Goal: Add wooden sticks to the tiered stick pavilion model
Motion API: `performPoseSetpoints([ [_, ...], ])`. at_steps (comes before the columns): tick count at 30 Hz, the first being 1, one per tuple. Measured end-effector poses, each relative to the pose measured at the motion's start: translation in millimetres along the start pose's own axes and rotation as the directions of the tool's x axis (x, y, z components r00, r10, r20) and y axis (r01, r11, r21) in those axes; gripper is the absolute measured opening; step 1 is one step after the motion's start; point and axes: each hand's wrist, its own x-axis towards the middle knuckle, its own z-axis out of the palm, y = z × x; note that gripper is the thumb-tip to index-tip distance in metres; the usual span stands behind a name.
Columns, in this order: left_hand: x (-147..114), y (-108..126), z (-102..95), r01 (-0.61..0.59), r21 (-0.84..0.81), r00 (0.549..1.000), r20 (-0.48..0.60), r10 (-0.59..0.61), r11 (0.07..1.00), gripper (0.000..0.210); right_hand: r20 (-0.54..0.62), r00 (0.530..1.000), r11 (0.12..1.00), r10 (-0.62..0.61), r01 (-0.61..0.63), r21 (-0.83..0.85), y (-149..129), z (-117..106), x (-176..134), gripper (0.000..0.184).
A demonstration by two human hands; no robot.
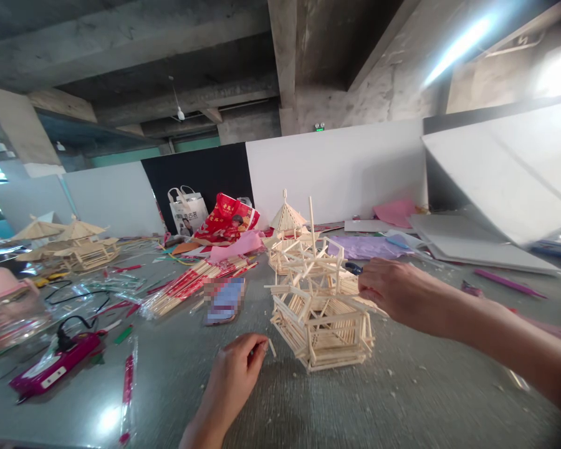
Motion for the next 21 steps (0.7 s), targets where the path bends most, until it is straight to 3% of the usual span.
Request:
performPoseSetpoints([
  [3, 1.3, 0.0, -0.6, 0.007, 0.003, 1.0, -0.018, -0.007, 1.0, 0.018, -0.001, 1.0, 1.0, -0.006, 0.006, 0.0, 0.6, 0.4, -0.6, 0.02],
  [8, 2.6, 9.8, -11.6, -0.006, -0.067, 0.989, -0.146, -0.004, 0.998, 0.02, -0.038, 0.998, 0.999, -0.042, 0.042, 0.009, -0.2, -1.0, 0.3, 0.021],
  [15, 8.5, 68.8, -43.8, -0.205, -0.082, 0.946, -0.272, 0.176, 0.975, 0.011, -0.04, 0.998, 0.999, -0.054, 0.054, -0.005, 0.3, -2.9, 1.9, 0.021],
  [21, 39.6, 114.3, -46.7, -0.297, 0.065, 0.927, -0.219, 0.304, 0.953, 0.012, -0.042, 0.998, 0.999, -0.04, 0.039, -0.018, 0.2, -1.9, 1.5, 0.022],
])
